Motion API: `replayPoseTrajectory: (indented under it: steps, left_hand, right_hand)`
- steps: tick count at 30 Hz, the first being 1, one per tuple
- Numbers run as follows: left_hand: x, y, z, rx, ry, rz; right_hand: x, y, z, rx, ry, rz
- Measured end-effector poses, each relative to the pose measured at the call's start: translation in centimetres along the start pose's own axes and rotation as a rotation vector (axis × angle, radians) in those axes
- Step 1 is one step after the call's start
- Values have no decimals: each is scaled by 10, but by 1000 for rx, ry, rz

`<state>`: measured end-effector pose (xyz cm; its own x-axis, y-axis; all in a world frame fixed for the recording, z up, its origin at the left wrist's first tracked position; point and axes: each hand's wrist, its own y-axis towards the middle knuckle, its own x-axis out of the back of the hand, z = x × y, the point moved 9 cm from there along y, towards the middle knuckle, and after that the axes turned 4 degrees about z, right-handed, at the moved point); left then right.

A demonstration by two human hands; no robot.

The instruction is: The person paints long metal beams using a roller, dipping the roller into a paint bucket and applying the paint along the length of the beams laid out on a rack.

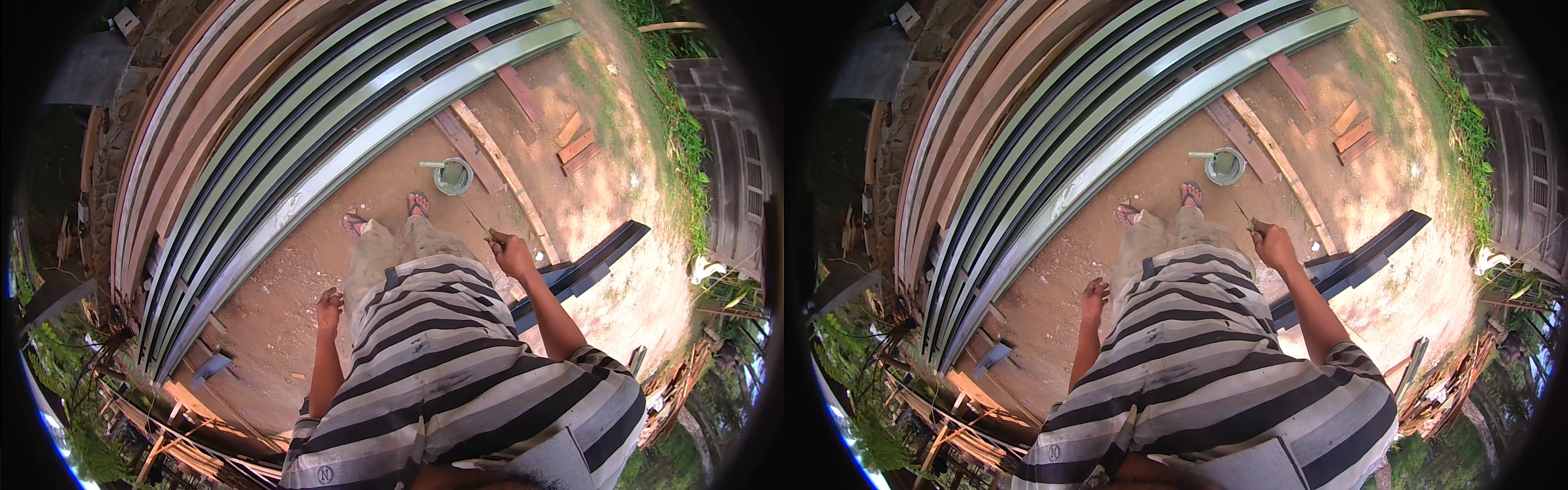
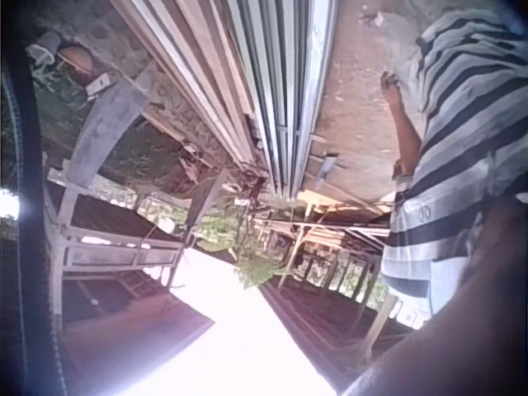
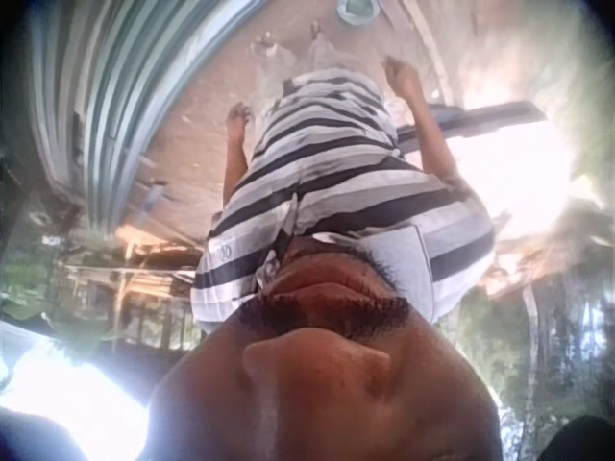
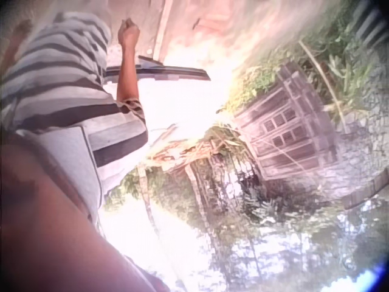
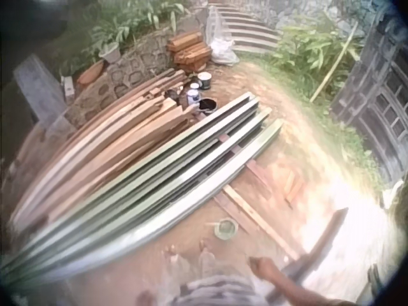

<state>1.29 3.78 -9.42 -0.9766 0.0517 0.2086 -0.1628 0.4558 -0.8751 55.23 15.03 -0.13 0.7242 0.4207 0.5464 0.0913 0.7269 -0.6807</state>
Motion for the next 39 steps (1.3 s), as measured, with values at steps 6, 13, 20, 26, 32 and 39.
replayPoseTrajectory:
  steps: [6,13,20,26,32,39]
  left_hand:
    - [3,-12,15,13,-71,-31]
    - [34,-50,77,-16,-287,-152]
    - [65,-65,188,84,-513,-224]
    - [112,-58,261,159,-604,-205]
    - [180,-52,327,168,-814,-307]
    - [211,-29,331,145,-927,-304]
  right_hand:
    - [-70,56,128,371,-191,169]
    - [-239,102,273,591,-471,312]
    - [-338,87,313,627,-702,325]
    - [-363,94,296,572,-925,378]
    - [-412,62,362,572,-996,323]
    - [-409,35,383,535,-1008,233]
